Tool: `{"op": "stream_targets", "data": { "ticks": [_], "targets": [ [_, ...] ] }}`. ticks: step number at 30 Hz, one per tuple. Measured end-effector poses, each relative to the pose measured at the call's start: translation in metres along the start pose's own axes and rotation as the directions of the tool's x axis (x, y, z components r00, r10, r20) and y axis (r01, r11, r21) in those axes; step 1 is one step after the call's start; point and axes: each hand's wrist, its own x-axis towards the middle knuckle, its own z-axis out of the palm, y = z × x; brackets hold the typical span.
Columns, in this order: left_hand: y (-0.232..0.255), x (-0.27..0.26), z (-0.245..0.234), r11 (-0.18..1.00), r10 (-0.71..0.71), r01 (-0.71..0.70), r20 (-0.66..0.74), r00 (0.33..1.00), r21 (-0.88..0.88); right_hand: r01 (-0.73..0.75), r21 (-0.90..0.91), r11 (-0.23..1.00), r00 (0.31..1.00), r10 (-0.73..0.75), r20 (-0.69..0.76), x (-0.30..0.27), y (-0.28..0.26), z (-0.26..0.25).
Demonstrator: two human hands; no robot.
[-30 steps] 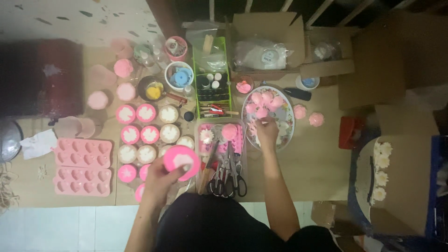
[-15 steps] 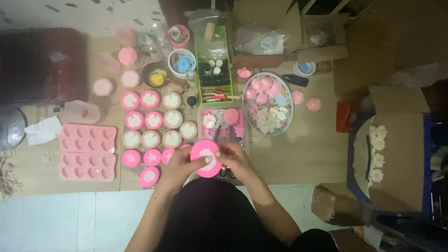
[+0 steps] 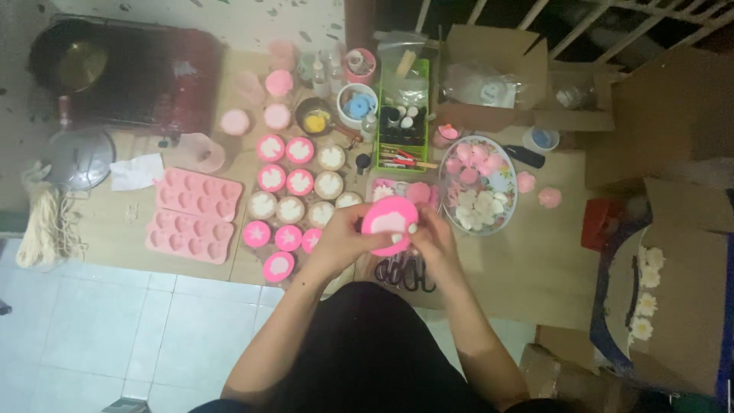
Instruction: Removing wax flowers from silicone molds and assembling them.
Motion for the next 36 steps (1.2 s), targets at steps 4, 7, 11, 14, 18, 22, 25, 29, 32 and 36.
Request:
{"op": "stream_targets", "data": {
  "ticks": [4, 7, 11, 14, 18, 22, 25, 29, 32, 36],
  "targets": [
    [0.019, -0.008, -0.001, 1.000, -0.030, 0.031, 0.118, 0.993, -0.007, 0.073, 0.064, 0.995, 0.992, -0.079, 0.095, 0.015, 0.023, -0.023],
    [0.023, -0.010, -0.006, 0.999, -0.031, 0.037, 0.204, 0.979, -0.023, -0.029, 0.011, 1.000, 0.995, 0.028, 0.098, 0.017, 0.023, -0.027],
    [0.025, -0.010, -0.010, 0.991, 0.051, -0.014, 0.286, 0.957, -0.130, -0.173, 0.468, 0.866, 0.984, 0.136, 0.112, 0.012, -0.008, 0.000],
    [0.009, -0.007, -0.009, 0.987, 0.043, -0.004, 0.240, 0.970, -0.160, -0.175, 0.586, 0.791, 0.984, 0.145, 0.099, 0.006, -0.032, 0.020],
    [0.009, -0.007, -0.003, 0.946, -0.116, 0.113, 0.010, 0.993, -0.303, 0.009, 0.121, 0.993, 0.984, 0.012, -0.178, -0.007, -0.045, 0.029],
    [-0.002, -0.007, -0.003, 0.908, -0.075, 0.062, -0.016, 0.997, -0.414, 0.024, -0.070, 0.997, 0.994, -0.031, -0.105, -0.010, -0.060, 0.021],
    [-0.008, -0.004, -0.005, 0.932, 0.032, -0.022, 0.021, 0.999, -0.362, 0.097, 0.236, 0.967, 0.994, -0.105, 0.021, -0.003, -0.053, 0.011],
    [-0.019, -0.003, -0.012, 0.910, 0.083, -0.030, 0.110, 0.991, -0.413, -0.113, 0.511, 0.852, 0.992, 0.070, 0.103, -0.003, -0.054, 0.007],
    [-0.024, 0.000, -0.016, 0.892, 0.069, 0.014, 0.166, 0.984, -0.452, -0.179, 0.594, 0.785, 0.983, 0.114, 0.145, -0.003, -0.046, 0.001],
    [-0.046, 0.008, -0.018, 0.824, 0.021, 0.129, 0.258, 0.966, -0.551, -0.298, 0.672, 0.677, 0.947, 0.120, 0.299, 0.000, -0.015, -0.020]
  ]
}}
